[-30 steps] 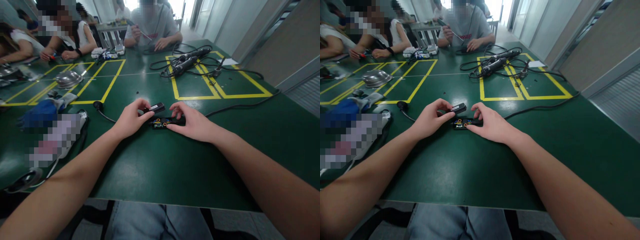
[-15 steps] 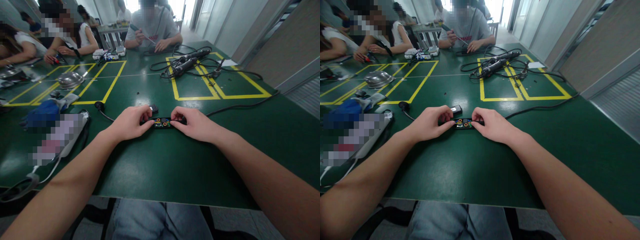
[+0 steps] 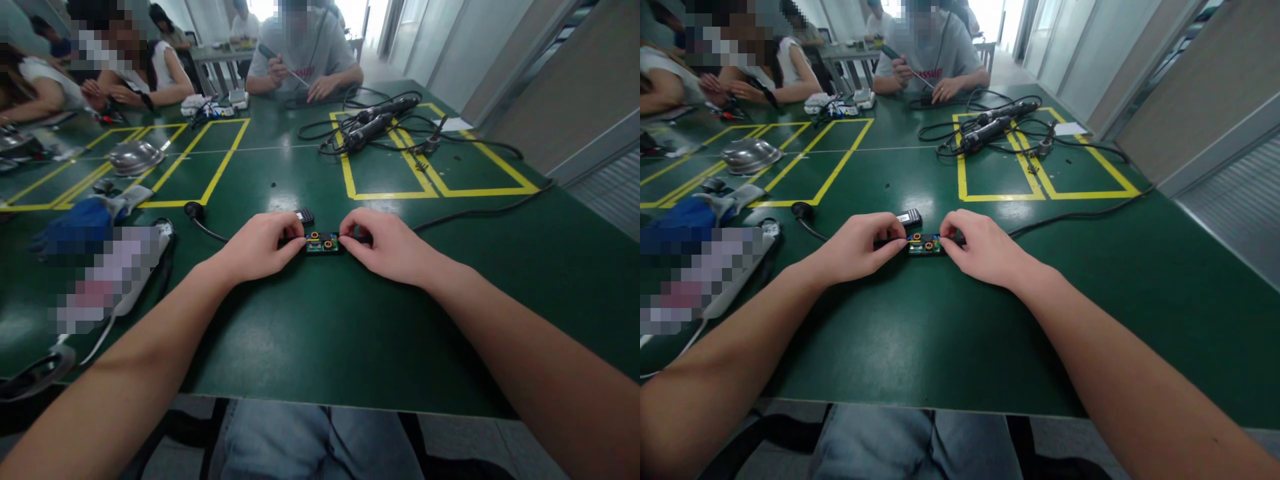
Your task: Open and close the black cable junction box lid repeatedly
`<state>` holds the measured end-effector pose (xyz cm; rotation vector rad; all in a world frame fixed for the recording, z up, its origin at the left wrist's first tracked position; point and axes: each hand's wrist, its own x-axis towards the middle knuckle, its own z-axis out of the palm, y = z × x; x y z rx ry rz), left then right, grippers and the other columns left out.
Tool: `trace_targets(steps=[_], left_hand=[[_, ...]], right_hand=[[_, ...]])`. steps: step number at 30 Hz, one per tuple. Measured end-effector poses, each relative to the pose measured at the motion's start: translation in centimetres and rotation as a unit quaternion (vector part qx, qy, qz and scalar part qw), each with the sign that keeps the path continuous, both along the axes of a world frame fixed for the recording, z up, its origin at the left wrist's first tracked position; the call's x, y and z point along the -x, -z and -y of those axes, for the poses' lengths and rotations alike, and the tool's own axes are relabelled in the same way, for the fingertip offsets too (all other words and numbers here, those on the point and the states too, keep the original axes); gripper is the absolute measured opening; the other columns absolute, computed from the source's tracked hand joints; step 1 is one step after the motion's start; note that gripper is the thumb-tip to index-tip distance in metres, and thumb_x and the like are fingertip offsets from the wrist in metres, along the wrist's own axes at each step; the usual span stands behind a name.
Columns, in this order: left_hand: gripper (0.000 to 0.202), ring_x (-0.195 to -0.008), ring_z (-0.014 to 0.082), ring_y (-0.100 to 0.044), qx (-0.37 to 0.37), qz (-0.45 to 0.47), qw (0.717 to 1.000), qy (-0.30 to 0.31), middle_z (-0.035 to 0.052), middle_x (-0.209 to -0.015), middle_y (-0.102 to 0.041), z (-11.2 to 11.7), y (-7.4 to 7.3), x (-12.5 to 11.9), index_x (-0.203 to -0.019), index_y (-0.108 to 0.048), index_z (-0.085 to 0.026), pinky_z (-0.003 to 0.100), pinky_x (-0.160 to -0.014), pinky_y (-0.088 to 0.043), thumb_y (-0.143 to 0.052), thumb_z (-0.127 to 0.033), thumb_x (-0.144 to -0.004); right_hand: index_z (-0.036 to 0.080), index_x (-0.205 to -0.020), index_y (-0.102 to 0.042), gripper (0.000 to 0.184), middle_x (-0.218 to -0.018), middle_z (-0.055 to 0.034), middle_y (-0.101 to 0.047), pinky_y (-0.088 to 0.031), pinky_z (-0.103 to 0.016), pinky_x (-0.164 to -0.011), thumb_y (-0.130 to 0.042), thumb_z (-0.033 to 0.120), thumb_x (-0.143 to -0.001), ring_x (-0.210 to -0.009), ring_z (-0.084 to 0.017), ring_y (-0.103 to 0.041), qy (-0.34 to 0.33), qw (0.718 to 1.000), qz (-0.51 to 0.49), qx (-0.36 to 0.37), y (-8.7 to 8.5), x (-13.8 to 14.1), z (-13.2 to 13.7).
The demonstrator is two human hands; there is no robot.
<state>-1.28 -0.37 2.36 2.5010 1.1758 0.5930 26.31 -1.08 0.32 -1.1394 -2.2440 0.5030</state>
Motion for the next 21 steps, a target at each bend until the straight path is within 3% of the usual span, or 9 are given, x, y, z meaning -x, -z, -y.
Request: trace_targets(steps=[4, 10, 16, 21], left_hand=[[0.017, -0.07, 0.0179, -0.062, 0.007, 0.036, 0.999, -0.004, 0.0024, -0.084, -0.072, 0.1, -0.4, 0.2, -0.102, -0.073, -0.018, 0.033, -0.073, -0.051, -0.062, -0.029, -0.093], [0.016, -0.068, 0.018, -0.064, 0.034, 0.02, 0.999, 0.008, 0.0024, -0.079, -0.075, -0.1, -0.5, 0.5, -0.093, -0.078, -0.019, 0.032, -0.07, -0.05, -0.066, -0.028, -0.091], [0.013, -0.078, 0.0196, -0.072, 0.06, 0.013, 0.998, 0.016, 0.0031, -0.086, -0.08, -0.9, -0.3, 1.1, -0.094, -0.084, -0.022, 0.032, -0.076, -0.052, -0.072, -0.029, -0.096], [0.013, -0.078, 0.0197, -0.07, 0.019, -0.025, 0.999, 0.032, 0.0039, -0.088, -0.08, -1.1, -0.4, 1.3, -0.093, -0.085, -0.022, 0.034, -0.078, -0.052, -0.074, -0.025, -0.098]], right_hand=[[0.023, -0.097, -0.072, 0.008, -0.091, -0.0052, -0.076, -0.051, -0.037, -0.076, -0.065, 0.024, -0.094, -0.076, -0.022, -0.064, 0.016, 0.999, -0.029, 0.009, -0.1, -0.2, -0.1], [0.024, -0.092, -0.076, 0.008, -0.085, -0.004, -0.077, -0.054, -0.037, -0.072, -0.068, 0.026, -0.093, -0.073, -0.022, -0.066, 0.011, 0.999, -0.025, 0.04, 0.1, -0.4, -0.3], [0.026, -0.089, -0.081, 0.01, -0.094, -0.0054, -0.082, -0.058, -0.041, -0.083, -0.073, 0.029, -0.093, -0.087, -0.026, -0.073, 0.004, 0.999, -0.016, 0.037, 0.0, -0.9, -0.8], [0.025, -0.089, -0.083, 0.011, -0.089, -0.0044, -0.082, -0.059, -0.04, -0.082, -0.074, 0.027, -0.094, -0.081, -0.024, -0.073, 0.007, 0.997, -0.017, 0.07, -0.1, -0.9, -1.0]])
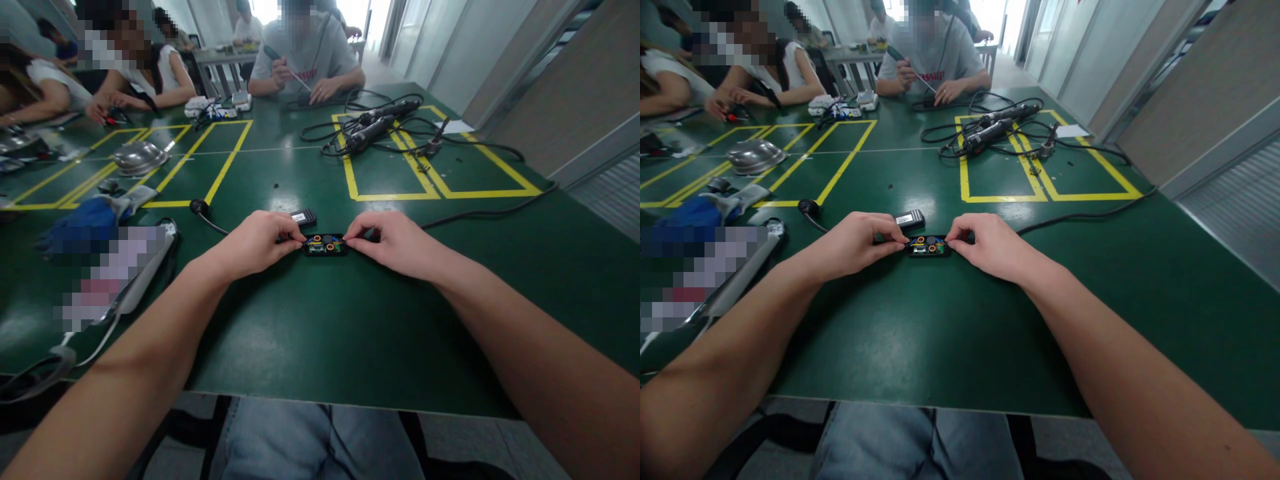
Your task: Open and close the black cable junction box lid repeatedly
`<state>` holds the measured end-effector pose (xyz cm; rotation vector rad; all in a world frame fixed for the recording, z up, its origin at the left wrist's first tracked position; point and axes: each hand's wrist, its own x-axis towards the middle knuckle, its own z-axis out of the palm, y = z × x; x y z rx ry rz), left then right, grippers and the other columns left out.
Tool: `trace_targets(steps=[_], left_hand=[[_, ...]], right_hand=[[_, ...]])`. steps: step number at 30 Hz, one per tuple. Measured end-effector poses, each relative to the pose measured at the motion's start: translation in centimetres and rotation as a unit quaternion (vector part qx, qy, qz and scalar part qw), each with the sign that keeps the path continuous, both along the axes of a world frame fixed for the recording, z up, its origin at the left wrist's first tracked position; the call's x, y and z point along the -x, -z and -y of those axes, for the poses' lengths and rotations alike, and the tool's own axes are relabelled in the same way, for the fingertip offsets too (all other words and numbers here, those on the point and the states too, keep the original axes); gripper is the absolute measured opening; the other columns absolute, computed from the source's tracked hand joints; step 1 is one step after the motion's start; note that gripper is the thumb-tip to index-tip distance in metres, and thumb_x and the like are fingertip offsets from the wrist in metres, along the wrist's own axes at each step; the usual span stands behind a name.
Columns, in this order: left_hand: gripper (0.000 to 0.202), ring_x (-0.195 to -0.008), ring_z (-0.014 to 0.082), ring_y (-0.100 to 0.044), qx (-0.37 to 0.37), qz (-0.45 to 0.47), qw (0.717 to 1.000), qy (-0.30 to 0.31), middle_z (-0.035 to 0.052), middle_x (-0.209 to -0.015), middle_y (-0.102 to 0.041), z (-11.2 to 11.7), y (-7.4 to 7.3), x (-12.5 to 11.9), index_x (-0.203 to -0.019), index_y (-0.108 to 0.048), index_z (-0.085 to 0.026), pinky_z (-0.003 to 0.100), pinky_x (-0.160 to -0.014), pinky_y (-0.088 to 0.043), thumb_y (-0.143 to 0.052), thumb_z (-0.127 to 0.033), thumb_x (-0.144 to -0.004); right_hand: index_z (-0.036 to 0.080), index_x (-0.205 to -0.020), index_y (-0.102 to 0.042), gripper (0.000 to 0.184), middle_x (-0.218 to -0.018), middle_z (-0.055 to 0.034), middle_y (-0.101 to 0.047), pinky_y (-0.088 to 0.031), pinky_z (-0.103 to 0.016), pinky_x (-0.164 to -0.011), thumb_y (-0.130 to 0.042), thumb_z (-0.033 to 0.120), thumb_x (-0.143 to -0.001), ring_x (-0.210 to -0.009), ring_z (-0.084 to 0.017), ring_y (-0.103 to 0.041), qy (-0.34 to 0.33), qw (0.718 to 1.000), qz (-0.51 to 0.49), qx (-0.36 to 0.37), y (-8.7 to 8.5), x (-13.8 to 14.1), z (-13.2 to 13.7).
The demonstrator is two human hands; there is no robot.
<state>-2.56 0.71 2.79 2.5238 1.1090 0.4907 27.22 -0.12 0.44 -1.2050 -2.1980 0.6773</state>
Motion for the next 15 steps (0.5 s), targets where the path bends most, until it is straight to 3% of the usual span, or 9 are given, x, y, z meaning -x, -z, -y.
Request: trace_targets(steps=[4, 7, 9, 12, 15], left_hand=[[0.015, -0.092, 0.0244, -0.071, -0.047, -0.013, 0.999, 0.012, 0.0072, -0.098, -0.08, 0.2, 0.1, -0.1, -0.095, -0.088, -0.023, 0.041, -0.094, -0.057, -0.074, -0.026, -0.098], [0.017, -0.123, 0.0326, -0.067, -0.105, 0.011, 0.994, -0.022, 0.0124, -0.137, -0.075, 0.3, 0.7, -0.4, -0.095, -0.091, -0.025, 0.053, -0.113, -0.055, -0.076, -0.032, -0.097], [0.022, -0.135, 0.034, -0.063, -0.118, 0.029, 0.99, -0.07, 0.0129, -0.155, -0.067, 0.1, 1.5, -0.6, -0.107, -0.092, -0.026, 0.058, -0.122, -0.051, -0.072, -0.032, -0.101], [0.034, -0.139, 0.0333, -0.066, -0.07, 0.034, 0.989, -0.125, 0.0129, -0.157, -0.069, -0.6, 2.4, -0.7, -0.131, -0.087, -0.027, 0.059, -0.126, -0.051, -0.066, -0.031, -0.105], [0.037, -0.129, 0.0333, -0.074, -0.026, 0.029, 0.989, -0.142, 0.0114, -0.14, -0.081, -1.1, 2.6, -0.4, -0.135, -0.085, -0.025, 0.054, -0.12, -0.056, -0.071, -0.031, -0.102]], right_hand=[[0.024, -0.088, -0.082, 0.011, -0.087, -0.004, -0.081, -0.058, -0.038, -0.079, -0.073, 0.027, -0.094, -0.08, -0.023, -0.073, -0.002, 1.0, -0.011, 0.001, 0.1, 0.1, 0.0], [0.024, -0.087, -0.081, 0.01, -0.085, -0.003, -0.08, -0.057, -0.037, -0.077, -0.072, 0.024, -0.093, -0.078, -0.022, -0.072, -0.003, 1.0, -0.016, -0.001, 0.2, 0.2, 0.1], [0.024, -0.088, -0.079, 0.009, -0.085, -0.0027, -0.08, -0.057, -0.037, -0.077, -0.071, 0.023, -0.092, -0.077, -0.022, -0.071, -0.003, 1.0, -0.016, -0.005, 0.3, 0.3, 0.2], [0.025, -0.089, -0.076, 0.007, -0.086, -0.0028, -0.079, -0.056, -0.037, -0.076, -0.071, 0.022, -0.09, -0.078, -0.022, -0.07, 0.0, 1.0, -0.015, -0.013, 0.4, 0.5, 0.4], [0.026, -0.091, -0.071, 0.006, -0.088, -0.0032, -0.077, -0.056, -0.038, -0.077, -0.069, 0.021, -0.089, -0.081, -0.024, -0.069, -0.002, 1.0, -0.016, -0.016, 0.5, 0.8, 0.6]])
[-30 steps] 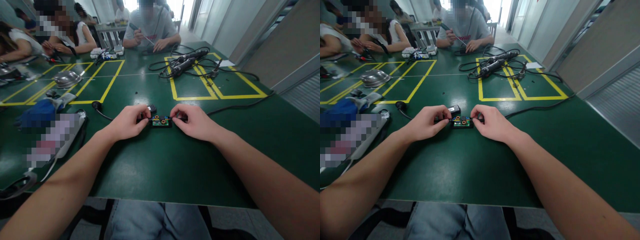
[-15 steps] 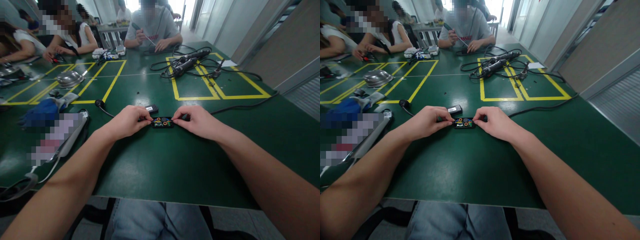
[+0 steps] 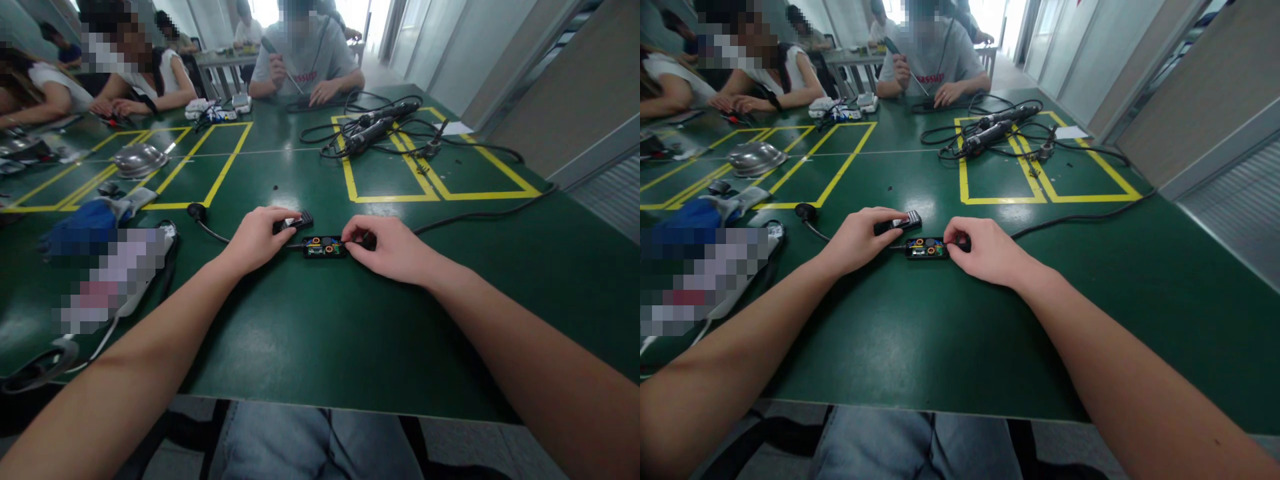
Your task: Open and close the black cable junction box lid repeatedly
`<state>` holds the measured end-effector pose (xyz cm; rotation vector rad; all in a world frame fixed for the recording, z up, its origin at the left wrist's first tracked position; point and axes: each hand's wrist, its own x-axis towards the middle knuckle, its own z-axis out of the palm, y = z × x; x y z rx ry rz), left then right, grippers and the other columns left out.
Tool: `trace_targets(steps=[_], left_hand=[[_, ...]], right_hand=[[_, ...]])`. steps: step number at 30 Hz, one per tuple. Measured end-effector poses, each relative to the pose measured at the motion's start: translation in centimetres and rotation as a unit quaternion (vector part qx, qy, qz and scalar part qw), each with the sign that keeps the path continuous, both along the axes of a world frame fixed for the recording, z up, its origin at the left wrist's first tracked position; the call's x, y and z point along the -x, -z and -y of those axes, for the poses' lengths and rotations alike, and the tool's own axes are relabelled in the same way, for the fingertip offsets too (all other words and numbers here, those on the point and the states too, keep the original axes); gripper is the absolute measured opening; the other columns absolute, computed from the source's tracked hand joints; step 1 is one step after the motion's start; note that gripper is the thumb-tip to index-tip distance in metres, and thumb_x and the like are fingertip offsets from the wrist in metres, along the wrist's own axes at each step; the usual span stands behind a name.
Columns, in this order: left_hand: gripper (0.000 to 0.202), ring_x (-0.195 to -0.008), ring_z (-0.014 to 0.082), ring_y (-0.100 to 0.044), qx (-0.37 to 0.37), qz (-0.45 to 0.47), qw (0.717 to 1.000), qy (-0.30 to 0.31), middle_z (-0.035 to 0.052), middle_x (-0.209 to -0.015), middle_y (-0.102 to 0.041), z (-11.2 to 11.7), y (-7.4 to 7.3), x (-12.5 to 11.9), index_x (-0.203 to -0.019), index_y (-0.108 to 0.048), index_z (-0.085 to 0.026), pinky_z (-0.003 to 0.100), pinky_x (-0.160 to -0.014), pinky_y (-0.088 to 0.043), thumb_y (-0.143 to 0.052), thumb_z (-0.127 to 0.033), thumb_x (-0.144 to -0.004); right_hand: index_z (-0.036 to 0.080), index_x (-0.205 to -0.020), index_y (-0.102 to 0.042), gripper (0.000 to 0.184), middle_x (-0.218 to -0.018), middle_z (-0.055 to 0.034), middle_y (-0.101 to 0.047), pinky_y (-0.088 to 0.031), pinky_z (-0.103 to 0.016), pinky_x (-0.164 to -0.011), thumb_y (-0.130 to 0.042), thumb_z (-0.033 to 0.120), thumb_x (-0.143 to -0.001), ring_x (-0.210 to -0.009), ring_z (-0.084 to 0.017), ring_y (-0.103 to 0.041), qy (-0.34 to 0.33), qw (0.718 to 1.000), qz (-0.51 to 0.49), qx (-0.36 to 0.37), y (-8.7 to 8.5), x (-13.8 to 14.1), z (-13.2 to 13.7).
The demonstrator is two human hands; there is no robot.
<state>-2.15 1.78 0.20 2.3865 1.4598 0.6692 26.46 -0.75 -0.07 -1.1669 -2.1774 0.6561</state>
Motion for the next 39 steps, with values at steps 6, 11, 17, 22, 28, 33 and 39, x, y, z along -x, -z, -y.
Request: trace_targets(steps=[6, 11, 17, 22, 28, 33, 39], left_hand=[[0.044, -0.127, 0.0326, -0.075, -0.041, 0.05, 0.997, 0.045, 0.0122, -0.138, -0.083, 1.7, -1.6, -0.6, -0.144, -0.079, -0.021, 0.05, -0.117, -0.057, -0.069, -0.035, -0.104], [0.038, -0.128, 0.0317, -0.076, -0.034, 0.044, 0.986, 0.159, 0.0126, -0.136, -0.084, 2.8, -1.8, -1.5, -0.139, -0.08, -0.02, 0.05, -0.119, -0.055, -0.067, -0.033, -0.106], [0.032, -0.125, 0.0289, -0.077, -0.005, 0.043, 0.983, 0.18, 0.0091, -0.134, -0.085, 2.6, -1.2, -1.9, -0.137, -0.08, -0.023, 0.048, -0.117, -0.056, -0.067, -0.03, -0.108], [0.031, -0.125, 0.0277, -0.077, -0.013, 0.043, 0.979, 0.201, 0.0094, -0.136, -0.085, 2.6, -1.1, -2.0, -0.137, -0.079, -0.021, 0.047, -0.118, -0.055, -0.067, -0.026, -0.109], [0.031, -0.12, 0.0277, -0.078, -0.009, 0.03, 0.983, 0.183, 0.009, -0.131, -0.086, 2.8, -1.3, -2.0, -0.135, -0.081, -0.022, 0.047, -0.116, -0.056, -0.07, -0.025, -0.106], [0.033, -0.114, 0.0272, -0.076, 0.036, 0.018, 0.991, 0.128, 0.0065, -0.119, -0.087, 3.0, -1.8, -2.3, -0.136, -0.083, -0.025, 0.044, -0.108, -0.059, -0.075, -0.025, -0.104], [0.032, -0.111, 0.0274, -0.074, 0.018, -0.012, 0.991, 0.133, 0.006, -0.123, -0.088, 3.1, -1.9, -2.6, -0.135, -0.083, -0.023, 0.044, -0.107, -0.058, -0.078, -0.023, -0.103]], right_hand=[[0.029, -0.106, -0.049, 0.037, -0.097, -0.0031, -0.076, -0.056, -0.04, -0.081, -0.069, 0.017, -0.077, -0.084, -0.024, -0.067, 0.001, 0.999, -0.035, 0.036, -0.1, -0.1, 0.2], [0.028, -0.121, -0.056, 0.051, -0.11, -0.0056, -0.076, -0.058, -0.042, -0.087, -0.074, 0.021, -0.074, -0.093, -0.026, -0.069, -0.007, 1.0, -0.006, 0.029, -0.2, 0.0, 0.4], [0.024, -0.129, -0.07, 0.049, -0.116, -0.0086, -0.078, -0.059, -0.043, -0.089, -0.084, 0.039, -0.084, -0.096, -0.028, -0.072, -0.005, 1.0, 0.015, 0.011, 0.0, 0.2, 0.4], [0.022, -0.123, -0.077, 0.038, -0.116, -0.0098, -0.079, -0.06, -0.043, -0.091, -0.081, 0.043, -0.092, -0.097, -0.028, -0.072, -0.018, 1.0, 0.006, -0.011, 0.5, 0.0, 0.1], [0.023, -0.12, -0.082, 0.031, -0.111, -0.0087, -0.08, -0.06, -0.042, -0.089, -0.081, 0.041, -0.094, -0.094, -0.026, -0.072, -0.016, 1.0, 0.005, -0.02, 0.7, 0.0, -0.1], [0.024, -0.119, -0.085, 0.033, -0.107, -0.0072, -0.081, -0.06, -0.041, -0.086, -0.086, 0.042, -0.091, -0.091, -0.026, -0.072, -0.003, 1.0, -0.004, 0.014, 0.6, -0.1, -0.3], [0.024, -0.118, -0.086, 0.033, -0.108, -0.0067, -0.083, -0.062, -0.041, -0.088, -0.09, 0.037, -0.088, -0.096, -0.027, -0.075, -0.001, 1.0, 0.004, 0.021, 0.4, 0.1, -0.4]])
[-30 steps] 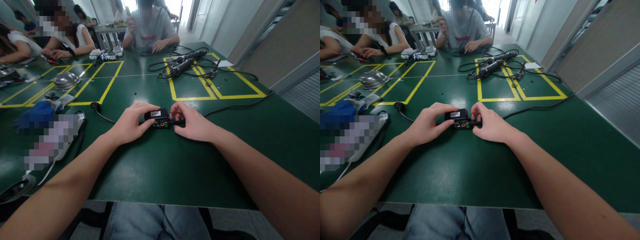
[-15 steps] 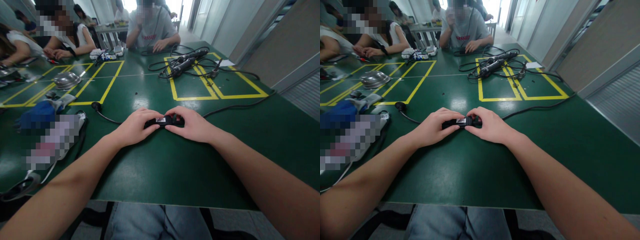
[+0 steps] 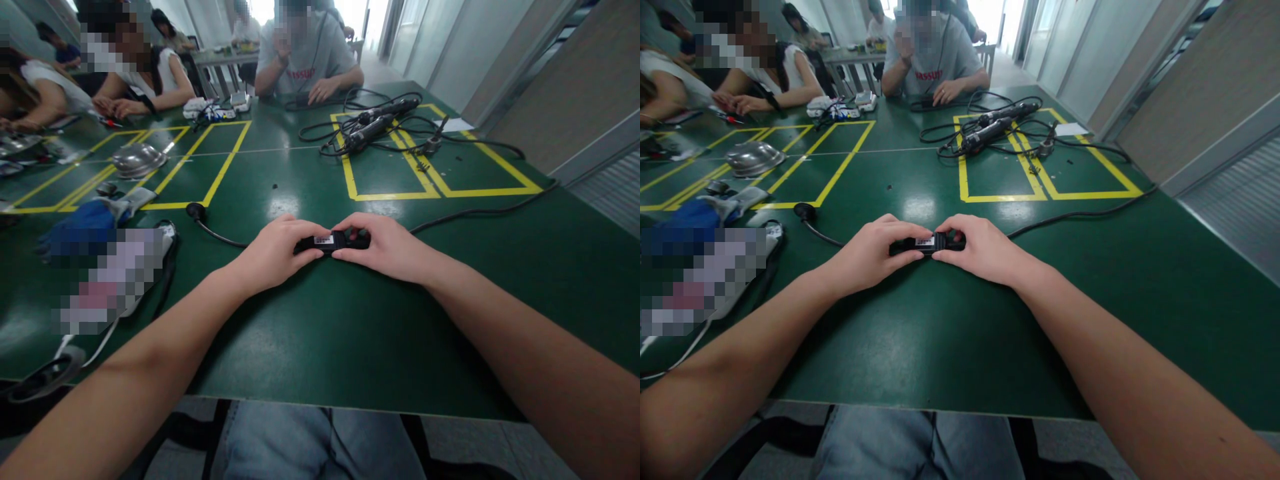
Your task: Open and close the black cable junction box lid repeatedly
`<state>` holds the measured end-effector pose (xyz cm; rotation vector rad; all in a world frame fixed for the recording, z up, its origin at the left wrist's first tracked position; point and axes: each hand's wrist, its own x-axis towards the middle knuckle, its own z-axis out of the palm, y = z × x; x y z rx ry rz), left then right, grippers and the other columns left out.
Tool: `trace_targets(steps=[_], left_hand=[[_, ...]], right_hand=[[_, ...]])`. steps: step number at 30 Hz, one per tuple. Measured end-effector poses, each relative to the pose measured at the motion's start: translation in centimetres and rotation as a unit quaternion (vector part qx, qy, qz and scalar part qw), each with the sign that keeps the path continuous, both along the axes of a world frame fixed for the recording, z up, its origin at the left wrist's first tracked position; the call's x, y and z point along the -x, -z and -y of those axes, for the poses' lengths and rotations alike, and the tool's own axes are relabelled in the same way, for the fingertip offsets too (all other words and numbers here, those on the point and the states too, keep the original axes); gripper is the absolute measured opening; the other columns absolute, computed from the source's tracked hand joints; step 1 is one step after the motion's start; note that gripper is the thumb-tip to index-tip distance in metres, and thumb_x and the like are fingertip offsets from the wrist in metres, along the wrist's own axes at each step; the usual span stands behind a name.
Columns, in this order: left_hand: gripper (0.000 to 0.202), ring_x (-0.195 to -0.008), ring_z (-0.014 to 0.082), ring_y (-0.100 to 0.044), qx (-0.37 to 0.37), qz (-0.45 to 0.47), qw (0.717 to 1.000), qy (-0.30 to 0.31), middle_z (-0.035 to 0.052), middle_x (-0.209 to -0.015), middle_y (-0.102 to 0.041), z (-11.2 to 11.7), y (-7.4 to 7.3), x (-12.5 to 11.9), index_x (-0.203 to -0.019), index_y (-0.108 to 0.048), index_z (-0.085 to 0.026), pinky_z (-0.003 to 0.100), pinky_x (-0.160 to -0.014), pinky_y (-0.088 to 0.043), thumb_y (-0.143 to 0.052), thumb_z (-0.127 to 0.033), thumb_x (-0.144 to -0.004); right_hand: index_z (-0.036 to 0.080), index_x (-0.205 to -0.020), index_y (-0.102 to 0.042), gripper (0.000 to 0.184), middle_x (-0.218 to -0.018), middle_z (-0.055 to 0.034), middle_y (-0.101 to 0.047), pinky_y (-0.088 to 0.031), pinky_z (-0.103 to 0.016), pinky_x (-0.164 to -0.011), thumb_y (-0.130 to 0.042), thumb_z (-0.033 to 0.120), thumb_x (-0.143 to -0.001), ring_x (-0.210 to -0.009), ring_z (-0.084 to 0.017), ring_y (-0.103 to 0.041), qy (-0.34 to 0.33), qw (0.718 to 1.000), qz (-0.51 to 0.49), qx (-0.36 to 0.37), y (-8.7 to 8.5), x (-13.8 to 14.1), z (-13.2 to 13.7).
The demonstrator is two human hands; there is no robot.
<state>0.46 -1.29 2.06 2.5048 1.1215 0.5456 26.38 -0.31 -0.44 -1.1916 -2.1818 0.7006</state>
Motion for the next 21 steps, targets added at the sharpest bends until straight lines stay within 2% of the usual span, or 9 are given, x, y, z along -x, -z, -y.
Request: trace_targets(steps=[5, 11, 21], left_hand=[[0.03, -0.108, 0.0279, -0.075, -0.026, -0.022, 0.999, 0.006, 0.0063, -0.122, -0.088, 0.13, 0.18, -0.18, -0.134, -0.082, -0.022, 0.046, -0.108, -0.057, -0.076, -0.022, -0.104], [0.031, -0.11, 0.0279, -0.077, -0.03, -0.007, 0.999, 0.014, 0.008, -0.119, -0.087, 0.17, 0.3, -0.14, -0.135, -0.08, -0.021, 0.047, -0.109, -0.058, -0.074, -0.021, -0.105], [0.031, -0.116, 0.0276, -0.077, -0.021, 0.007, 0.999, 0.03, 0.0082, -0.121, -0.086, 0.14, 0.32, 0.07, -0.136, -0.078, -0.021, 0.046, -0.112, -0.057, -0.07, -0.022, -0.107]], right_hand=[[0.024, -0.117, -0.085, 0.033, -0.109, -0.0067, -0.084, -0.062, -0.042, -0.091, -0.092, 0.035, -0.087, -0.098, -0.028, -0.076, -0.007, 1.0, 0.009, -0.012, -0.16, -0.02, 0.02], [0.024, -0.117, -0.086, 0.033, -0.109, -0.0075, -0.084, -0.062, -0.046, -0.094, -0.091, 0.037, -0.088, -0.098, -0.029, -0.076, 0.004, 0.999, 0.009, -0.036, 0.35, 0.03, 0.06], [0.024, -0.115, -0.079, 0.033, -0.111, -0.0074, -0.08, -0.061, -0.044, -0.088, -0.09, 0.04, -0.088, -0.099, -0.029, -0.075, 0.02, 0.999, 0.015, -0.031, 0.66, 0.48, 0.42]])
